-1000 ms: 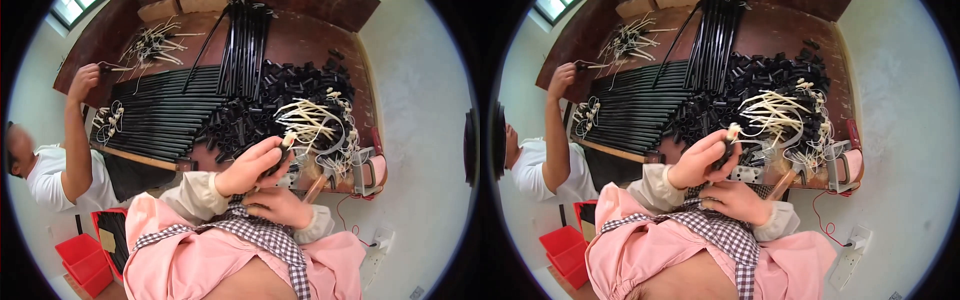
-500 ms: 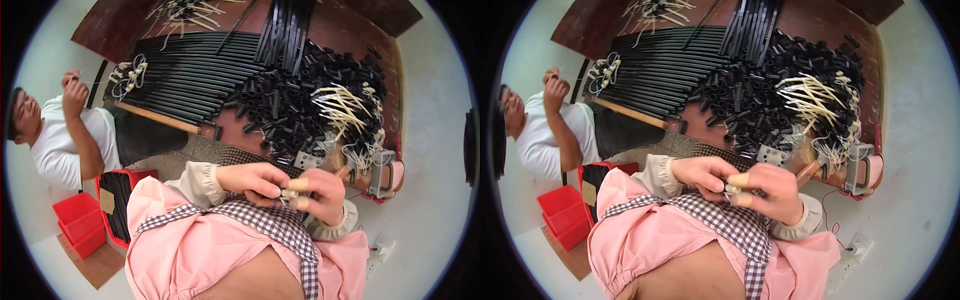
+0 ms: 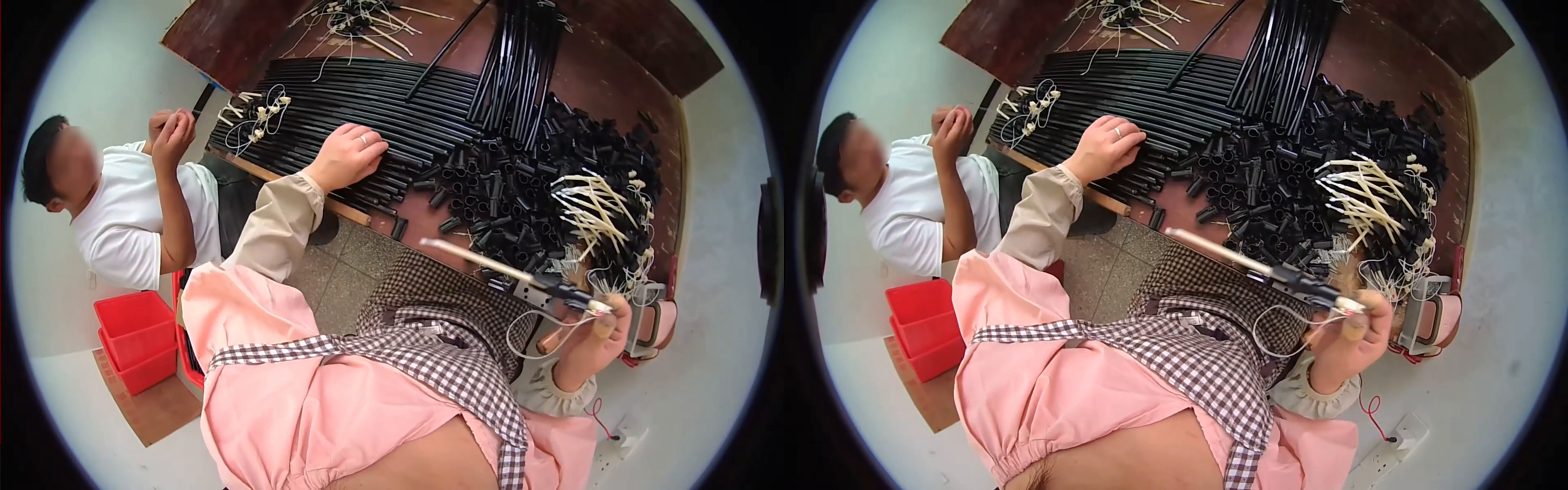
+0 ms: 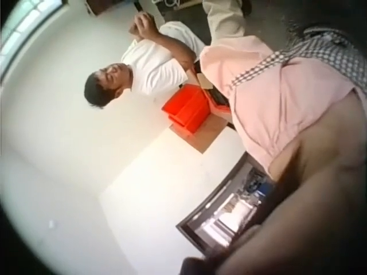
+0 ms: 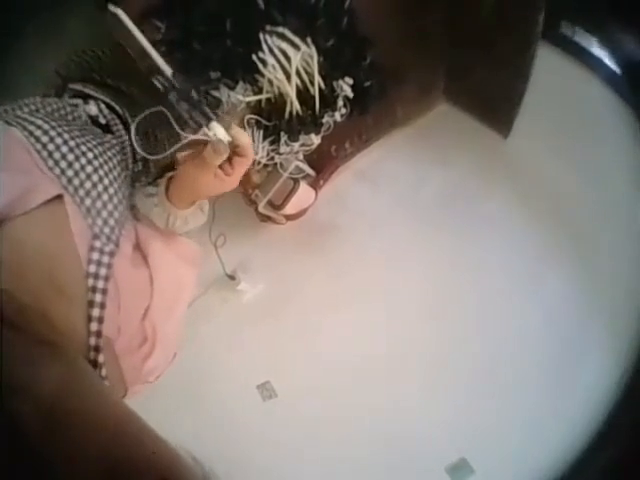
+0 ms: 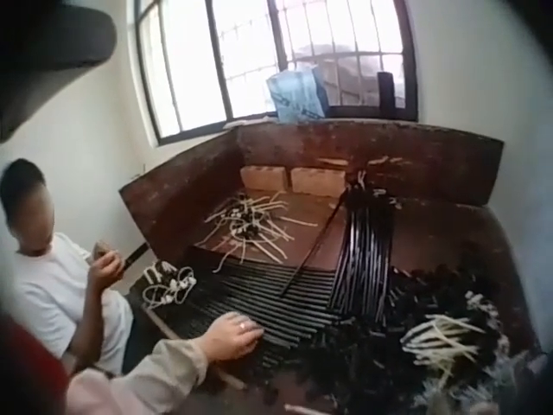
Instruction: Assemble electrical wiring components by attaching connectors to cables on a workbench.
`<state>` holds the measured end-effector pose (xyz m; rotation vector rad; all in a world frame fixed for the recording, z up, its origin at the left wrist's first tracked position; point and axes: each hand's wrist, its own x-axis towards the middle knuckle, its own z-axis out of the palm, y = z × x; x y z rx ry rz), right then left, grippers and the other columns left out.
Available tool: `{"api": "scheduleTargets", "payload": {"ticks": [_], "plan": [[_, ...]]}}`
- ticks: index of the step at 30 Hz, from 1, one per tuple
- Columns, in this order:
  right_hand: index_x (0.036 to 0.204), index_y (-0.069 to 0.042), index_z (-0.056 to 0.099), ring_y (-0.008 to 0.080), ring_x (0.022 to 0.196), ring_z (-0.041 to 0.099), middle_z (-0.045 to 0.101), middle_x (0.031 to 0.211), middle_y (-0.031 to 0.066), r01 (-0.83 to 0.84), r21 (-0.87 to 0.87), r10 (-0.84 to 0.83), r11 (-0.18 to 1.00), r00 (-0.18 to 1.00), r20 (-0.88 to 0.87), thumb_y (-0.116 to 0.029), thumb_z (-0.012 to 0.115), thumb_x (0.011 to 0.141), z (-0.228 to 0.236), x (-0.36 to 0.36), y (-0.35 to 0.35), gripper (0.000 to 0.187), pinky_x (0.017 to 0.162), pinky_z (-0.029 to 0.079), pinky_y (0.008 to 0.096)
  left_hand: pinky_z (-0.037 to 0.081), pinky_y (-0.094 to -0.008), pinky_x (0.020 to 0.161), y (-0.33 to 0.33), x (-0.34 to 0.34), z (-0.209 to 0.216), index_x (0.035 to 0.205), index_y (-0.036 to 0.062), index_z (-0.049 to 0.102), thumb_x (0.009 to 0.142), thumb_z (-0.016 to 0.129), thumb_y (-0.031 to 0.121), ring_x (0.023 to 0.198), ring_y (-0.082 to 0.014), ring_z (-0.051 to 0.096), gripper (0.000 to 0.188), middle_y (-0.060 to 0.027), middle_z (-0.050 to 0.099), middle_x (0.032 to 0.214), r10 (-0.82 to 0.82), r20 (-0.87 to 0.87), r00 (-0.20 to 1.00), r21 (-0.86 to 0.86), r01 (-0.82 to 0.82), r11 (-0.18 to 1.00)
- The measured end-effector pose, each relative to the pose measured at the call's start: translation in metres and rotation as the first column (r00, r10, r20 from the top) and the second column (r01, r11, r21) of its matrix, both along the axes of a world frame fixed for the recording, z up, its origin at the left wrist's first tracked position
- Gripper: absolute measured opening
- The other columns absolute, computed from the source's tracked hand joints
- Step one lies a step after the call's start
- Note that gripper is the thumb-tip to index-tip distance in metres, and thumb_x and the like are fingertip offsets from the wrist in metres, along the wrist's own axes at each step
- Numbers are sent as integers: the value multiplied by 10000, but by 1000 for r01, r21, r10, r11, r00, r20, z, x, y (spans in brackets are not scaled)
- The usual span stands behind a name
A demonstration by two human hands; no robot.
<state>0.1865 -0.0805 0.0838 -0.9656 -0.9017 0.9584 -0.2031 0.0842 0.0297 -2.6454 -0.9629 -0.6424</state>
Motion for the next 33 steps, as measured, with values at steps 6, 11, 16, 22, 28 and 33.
{"api": "scheduleTargets", "payload": {"ticks": [6,11,16,22,28,33], "plan": [[1022,5,489,128,609,582,566,796,66,341,104,-338,934,940,-53,-345,648,866,5,32,4,415,512,495,211,459,-336,532,-28,40,42,953,76,612,698,672,114,602,-232,571,265,-63,560,742,-50,291,955,-257,129,958],[1067,-5,468,143,685,582,588,835,86,173,91,-165,981,982,-93,-356,627,875,17,39,-10,431,551,516,249,414,-322,440,-41,81,79,1029,80,642,726,688,109,483,-198,512,308,-34,495,618,-235,293,927,-272,317,909],[1068,-5,464,153,741,583,616,923,134,481,223,-517,848,658,547,-353,606,886,0,98,-23,418,565,528,274,385,-299,412,-73,109,99,1119,77,639,760,701,120,458,-172,474,367,-25,457,603,-186,298,936,-347,287,893],[989,-5,431,171,772,587,609,922,135,413,205,-312,887,866,-391,-281,560,912,39,107,-34,314,554,529,273,382,-310,427,-94,119,106,1146,67,630,765,706,105,472,-170,466,390,-28,450,609,-42,502,864,-528,345,776],[955,-25,402,178,744,586,595,854,92,-22,393,187,919,902,-388,-223,548,921,41,96,-29,249,575,538,280,386,-280,473,-109,130,92,1154,20,629,759,700,94,495,-162,460,408,-47,492,639,-78,513,855,-540,392,745],[1020,-30,436,160,681,562,591,846,87,-151,355,309,922,839,-447,-239,542,926,38,115,-17,253,584,508,280,391,-300,471,-117,138,80,1150,44,631,767,701,87,502,-170,469,392,-50,485,621,26,504,863,-570,309,761]]}}
